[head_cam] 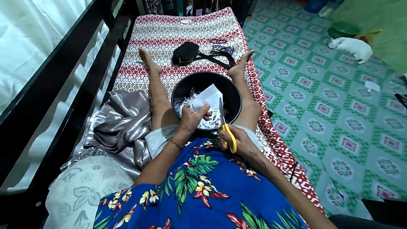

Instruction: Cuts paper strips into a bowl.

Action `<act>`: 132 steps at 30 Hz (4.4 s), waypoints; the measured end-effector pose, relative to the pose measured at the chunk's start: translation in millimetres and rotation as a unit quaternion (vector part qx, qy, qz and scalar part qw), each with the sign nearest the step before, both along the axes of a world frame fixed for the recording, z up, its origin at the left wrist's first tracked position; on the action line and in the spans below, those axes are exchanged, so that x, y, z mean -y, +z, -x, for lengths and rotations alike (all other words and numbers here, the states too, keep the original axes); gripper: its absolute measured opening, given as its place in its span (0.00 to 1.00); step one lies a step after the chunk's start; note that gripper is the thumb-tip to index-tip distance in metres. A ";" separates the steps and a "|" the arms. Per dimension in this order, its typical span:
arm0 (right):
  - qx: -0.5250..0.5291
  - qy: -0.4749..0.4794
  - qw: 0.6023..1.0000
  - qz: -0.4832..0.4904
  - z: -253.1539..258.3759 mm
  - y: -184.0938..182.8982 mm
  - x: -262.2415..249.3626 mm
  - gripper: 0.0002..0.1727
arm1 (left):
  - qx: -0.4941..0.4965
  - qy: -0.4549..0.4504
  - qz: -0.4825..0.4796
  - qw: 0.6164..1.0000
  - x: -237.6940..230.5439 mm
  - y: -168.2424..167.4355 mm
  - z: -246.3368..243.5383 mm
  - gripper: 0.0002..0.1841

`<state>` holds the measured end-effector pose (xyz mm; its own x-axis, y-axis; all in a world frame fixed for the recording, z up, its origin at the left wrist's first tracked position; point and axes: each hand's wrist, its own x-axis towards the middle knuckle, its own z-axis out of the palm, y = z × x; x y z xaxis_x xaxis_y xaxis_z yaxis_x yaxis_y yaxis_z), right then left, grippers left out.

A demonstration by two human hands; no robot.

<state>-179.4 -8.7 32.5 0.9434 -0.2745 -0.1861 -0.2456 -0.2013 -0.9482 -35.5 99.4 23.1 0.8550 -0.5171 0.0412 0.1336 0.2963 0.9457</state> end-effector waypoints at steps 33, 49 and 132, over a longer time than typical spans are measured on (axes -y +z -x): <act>0.039 -0.061 0.997 -0.037 -2.2 -2.3 -2.8 0.09 | 0.076 -0.073 -0.028 0.994 -5.7 -7.2 -3.9 0.03; 0.036 -0.046 0.995 -0.085 2.6 -3.6 2.8 0.09 | 0.048 -0.049 -0.036 0.997 -3.1 -4.6 -4.6 0.03; 0.021 0.026 0.999 0.006 8.2 -2.9 -3.0 0.13 | -0.003 0.002 -0.004 1.000 0.5 -2.4 -3.7 0.06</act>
